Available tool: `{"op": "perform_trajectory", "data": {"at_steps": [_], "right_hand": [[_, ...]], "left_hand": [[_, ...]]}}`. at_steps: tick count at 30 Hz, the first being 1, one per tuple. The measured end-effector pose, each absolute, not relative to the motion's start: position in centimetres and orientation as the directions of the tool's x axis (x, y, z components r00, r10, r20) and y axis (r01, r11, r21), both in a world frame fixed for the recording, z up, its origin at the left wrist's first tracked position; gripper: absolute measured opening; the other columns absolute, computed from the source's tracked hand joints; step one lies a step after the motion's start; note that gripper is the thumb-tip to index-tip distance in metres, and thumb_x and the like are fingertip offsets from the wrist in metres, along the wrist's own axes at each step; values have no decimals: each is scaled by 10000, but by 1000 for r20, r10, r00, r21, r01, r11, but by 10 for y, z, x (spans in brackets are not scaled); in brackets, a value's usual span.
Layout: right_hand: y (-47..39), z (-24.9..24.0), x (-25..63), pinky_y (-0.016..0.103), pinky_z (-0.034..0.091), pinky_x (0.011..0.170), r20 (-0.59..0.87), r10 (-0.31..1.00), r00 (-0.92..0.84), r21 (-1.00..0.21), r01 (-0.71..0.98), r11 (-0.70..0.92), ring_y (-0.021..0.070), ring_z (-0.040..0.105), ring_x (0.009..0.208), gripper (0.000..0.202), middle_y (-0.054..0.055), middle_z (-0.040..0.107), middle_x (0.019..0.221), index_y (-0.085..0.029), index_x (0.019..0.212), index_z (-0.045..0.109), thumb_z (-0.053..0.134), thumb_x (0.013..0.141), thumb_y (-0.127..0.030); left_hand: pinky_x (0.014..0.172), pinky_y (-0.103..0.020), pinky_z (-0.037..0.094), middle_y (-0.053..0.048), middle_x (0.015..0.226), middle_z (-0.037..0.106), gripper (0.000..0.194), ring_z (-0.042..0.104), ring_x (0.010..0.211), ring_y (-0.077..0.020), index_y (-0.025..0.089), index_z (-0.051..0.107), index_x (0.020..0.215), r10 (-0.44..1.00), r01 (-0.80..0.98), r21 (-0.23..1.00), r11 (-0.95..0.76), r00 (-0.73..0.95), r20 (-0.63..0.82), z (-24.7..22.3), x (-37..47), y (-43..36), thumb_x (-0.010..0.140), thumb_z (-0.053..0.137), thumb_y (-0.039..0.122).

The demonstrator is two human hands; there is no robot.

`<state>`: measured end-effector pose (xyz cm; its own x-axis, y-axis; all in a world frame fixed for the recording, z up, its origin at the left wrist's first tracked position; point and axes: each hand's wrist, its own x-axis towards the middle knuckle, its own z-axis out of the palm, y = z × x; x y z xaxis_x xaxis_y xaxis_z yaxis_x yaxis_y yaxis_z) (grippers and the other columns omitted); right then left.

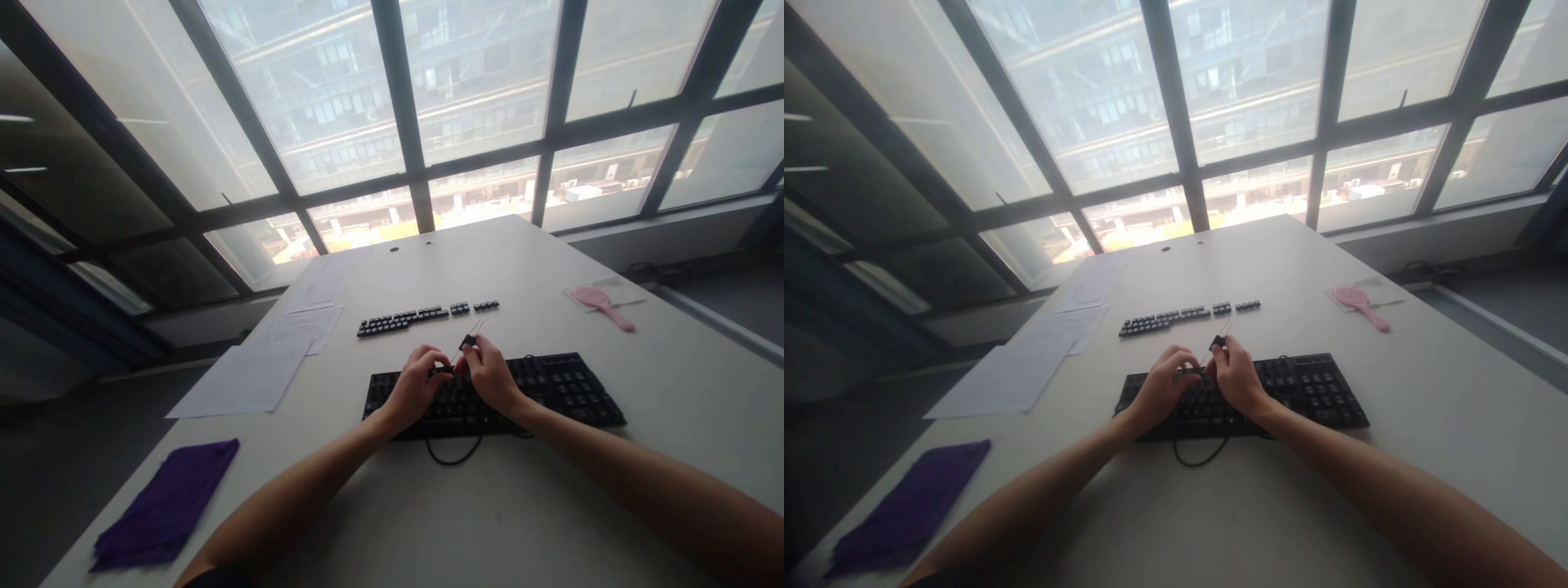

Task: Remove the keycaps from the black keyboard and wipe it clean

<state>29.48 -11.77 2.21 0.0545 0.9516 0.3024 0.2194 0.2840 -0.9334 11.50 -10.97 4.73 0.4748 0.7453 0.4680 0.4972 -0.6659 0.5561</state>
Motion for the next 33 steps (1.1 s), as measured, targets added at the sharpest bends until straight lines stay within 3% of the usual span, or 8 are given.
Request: {"op": "perform_trajectory", "data": {"at_steps": [4,9,13,20,25,33], "right_hand": [[-117,21,294,291,472,606,299,953,38,-937,202,286,179,646,577,185,10,676,651,-218,863,493,432,980,-347],[-117,20,293,285,465,587,284,959,12,-943,186,277,177,645,581,183,17,680,657,-215,855,497,443,976,-341],[-117,20,292,284,461,586,279,960,-3,-943,188,275,174,641,579,184,16,679,656,-214,838,495,450,971,-333],[-118,22,293,287,460,595,268,963,-14,-944,195,266,171,635,577,182,15,675,649,-214,813,495,458,960,-314],[-118,25,292,285,467,601,258,966,-20,-949,185,257,172,637,580,169,15,676,649,-212,820,502,472,951,-314],[-119,24,292,287,474,603,250,968,-36,-951,176,252,170,636,578,171,13,680,660,-213,835,511,467,958,-323]], "left_hand": [[683,-276,513,-10,841,694,116,617,712,-148,194,673,904,815,528,621,-579,402,418,56,94,-71,808,726,234],[730,-309,551,-30,769,736,90,679,719,-179,179,721,769,863,668,548,-505,369,345,44,58,-20,788,717,267],[725,-311,546,-34,777,735,86,667,701,-174,182,745,789,839,685,484,-544,432,332,31,48,-3,797,696,253],[954,-388,459,-57,971,666,59,581,986,-217,225,771,831,766,712,319,-625,482,426,26,58,21,801,720,214],[978,-419,435,-72,1045,634,50,504,1051,-260,224,772,817,749,746,253,-616,455,482,23,63,35,804,724,223],[974,-411,442,-66,1080,631,87,486,1047,-258,230,766,878,756,772,244,-587,415,506,17,61,41,799,731,224]]}}
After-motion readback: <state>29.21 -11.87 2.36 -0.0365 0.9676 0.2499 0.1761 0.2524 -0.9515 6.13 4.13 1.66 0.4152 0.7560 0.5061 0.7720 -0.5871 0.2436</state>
